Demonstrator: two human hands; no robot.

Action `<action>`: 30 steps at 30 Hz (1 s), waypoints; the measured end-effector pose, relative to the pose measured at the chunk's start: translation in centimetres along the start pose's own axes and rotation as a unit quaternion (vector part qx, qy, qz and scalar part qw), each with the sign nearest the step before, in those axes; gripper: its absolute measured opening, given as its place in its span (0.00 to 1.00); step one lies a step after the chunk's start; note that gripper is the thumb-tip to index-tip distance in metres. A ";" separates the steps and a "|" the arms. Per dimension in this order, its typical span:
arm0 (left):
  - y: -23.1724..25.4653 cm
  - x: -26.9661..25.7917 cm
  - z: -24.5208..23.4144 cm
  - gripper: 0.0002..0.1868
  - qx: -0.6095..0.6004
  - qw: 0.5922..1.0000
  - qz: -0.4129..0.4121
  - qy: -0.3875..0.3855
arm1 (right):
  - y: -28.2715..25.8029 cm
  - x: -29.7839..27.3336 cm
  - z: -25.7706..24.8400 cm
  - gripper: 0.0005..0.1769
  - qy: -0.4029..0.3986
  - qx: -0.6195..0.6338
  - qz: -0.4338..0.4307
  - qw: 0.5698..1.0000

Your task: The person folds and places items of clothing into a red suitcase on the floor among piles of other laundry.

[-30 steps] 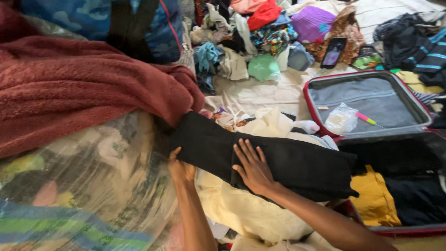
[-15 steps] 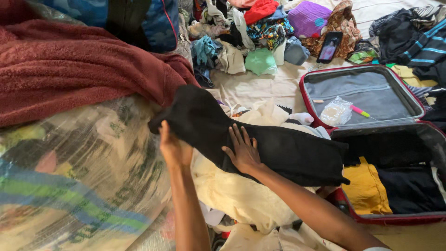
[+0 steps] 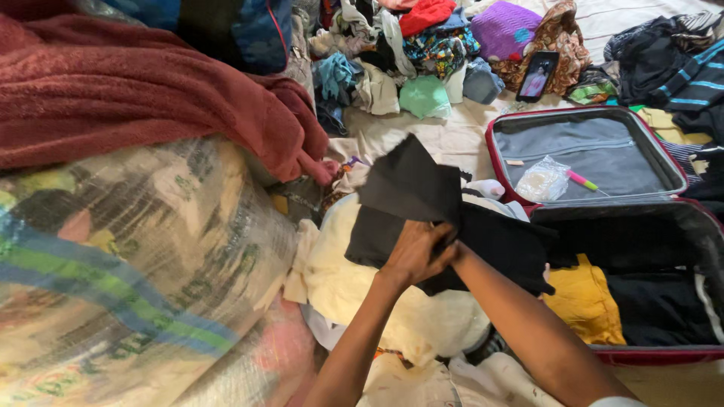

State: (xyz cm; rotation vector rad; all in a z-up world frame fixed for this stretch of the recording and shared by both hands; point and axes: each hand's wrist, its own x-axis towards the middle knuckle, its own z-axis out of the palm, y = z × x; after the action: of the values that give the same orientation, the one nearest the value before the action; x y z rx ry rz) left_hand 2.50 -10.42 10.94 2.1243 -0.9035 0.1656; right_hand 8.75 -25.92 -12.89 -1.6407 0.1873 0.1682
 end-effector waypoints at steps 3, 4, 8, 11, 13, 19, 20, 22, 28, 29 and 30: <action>-0.8 -0.7 2.7 0.18 -0.009 0.996 -0.050 -0.071 | 2.5 0.8 -5.0 0.18 0.065 0.101 0.025 0.992; -1.0 -1.1 3.4 0.19 -0.014 0.993 -0.073 -0.094 | 2.6 0.2 -6.8 0.18 0.088 0.084 0.020 0.992; -0.8 -1.2 5.9 0.20 0.050 0.991 -0.036 -0.117 | -1.9 -6.1 -13.2 0.11 0.198 -0.012 0.001 0.980; -0.8 -0.8 8.0 0.22 0.102 0.988 0.025 -0.117 | -6.9 -7.6 -14.1 0.15 0.235 -0.029 -0.028 0.971; -1.2 -0.5 9.6 0.24 0.147 0.968 -0.001 -0.203 | -9.3 -7.9 -13.2 0.19 0.200 -0.096 -0.103 0.970; -1.2 -0.5 11.9 0.23 0.195 0.946 -0.020 -0.260 | -12.2 -7.6 -9.7 0.30 0.127 -0.365 -0.125 0.914; -1.0 -0.3 11.9 0.24 0.198 0.942 -0.024 -0.269 | -12.1 -7.7 -9.8 0.28 0.125 -0.377 -0.114 0.911; -0.5 0.0 11.7 0.25 0.202 0.935 -0.033 -0.289 | -11.7 -7.9 -10.3 0.22 0.109 -0.381 -0.118 0.911; 0.4 0.0 11.0 0.34 0.247 0.936 0.036 -0.248 | -10.3 -9.7 -12.3 0.13 0.142 -0.247 -0.114 0.952; 0.3 0.0 11.0 0.35 0.244 0.933 0.021 -0.265 | -9.4 -10.1 -12.7 0.12 0.178 -0.206 -0.149 0.951; 0.1 -0.1 11.1 0.36 0.242 0.928 0.006 -0.282 | -8.0 -10.5 -13.0 0.11 0.213 -0.164 -0.183 0.946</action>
State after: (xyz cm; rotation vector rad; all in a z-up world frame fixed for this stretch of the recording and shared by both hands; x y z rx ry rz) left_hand 0.34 -18.46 3.55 2.6929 -1.3077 -0.2633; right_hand 0.28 -38.07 -1.83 -1.9993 0.1835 -0.4668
